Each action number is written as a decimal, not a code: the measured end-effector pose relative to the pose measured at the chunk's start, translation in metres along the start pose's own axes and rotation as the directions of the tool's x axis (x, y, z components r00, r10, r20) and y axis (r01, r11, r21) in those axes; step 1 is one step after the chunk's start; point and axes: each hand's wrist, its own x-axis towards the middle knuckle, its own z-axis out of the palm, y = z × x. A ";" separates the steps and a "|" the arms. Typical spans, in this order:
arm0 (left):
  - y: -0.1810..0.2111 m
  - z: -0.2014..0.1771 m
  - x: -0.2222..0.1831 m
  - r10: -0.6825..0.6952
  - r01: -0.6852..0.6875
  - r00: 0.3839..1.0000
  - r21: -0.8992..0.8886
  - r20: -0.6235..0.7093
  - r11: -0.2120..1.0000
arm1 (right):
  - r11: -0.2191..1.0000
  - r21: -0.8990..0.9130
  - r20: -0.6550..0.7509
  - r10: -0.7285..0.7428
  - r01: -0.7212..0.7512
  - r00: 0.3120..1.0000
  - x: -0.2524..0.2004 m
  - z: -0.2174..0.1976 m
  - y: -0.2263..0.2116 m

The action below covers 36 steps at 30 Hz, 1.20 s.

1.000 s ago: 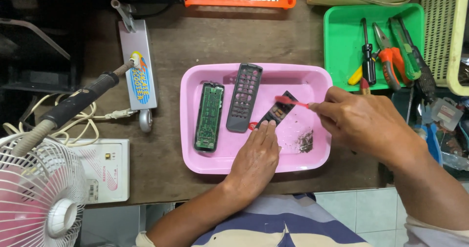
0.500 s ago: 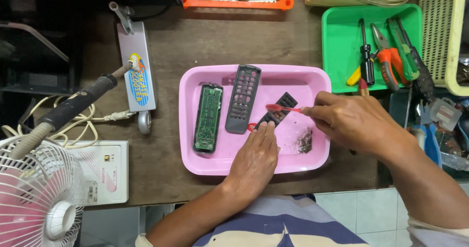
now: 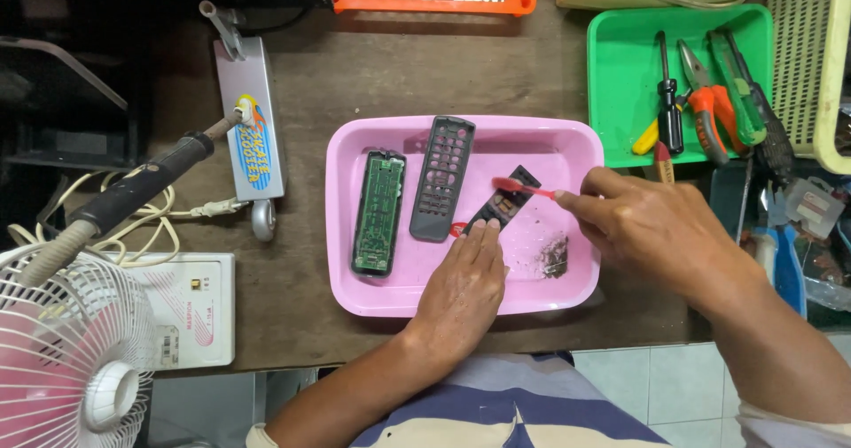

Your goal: Cleaning a rubber button pad from a remote control using brushes and cleaning solution on a repair bench.

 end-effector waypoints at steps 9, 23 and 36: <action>0.002 0.001 0.000 0.002 -0.004 1.000 0.066 0.030 0.998 | 1.000 0.031 0.070 -0.008 0.006 0.998 -0.024 0.023 -0.004; 0.002 -0.003 0.003 -0.010 0.011 0.999 0.044 -0.037 0.999 | 0.955 0.231 0.064 0.174 -0.185 0.983 -0.036 0.028 -0.021; -0.001 -0.011 0.009 -0.012 0.013 0.996 0.002 -0.085 1.000 | 0.956 0.246 0.018 0.163 -0.162 0.987 -0.040 0.051 -0.012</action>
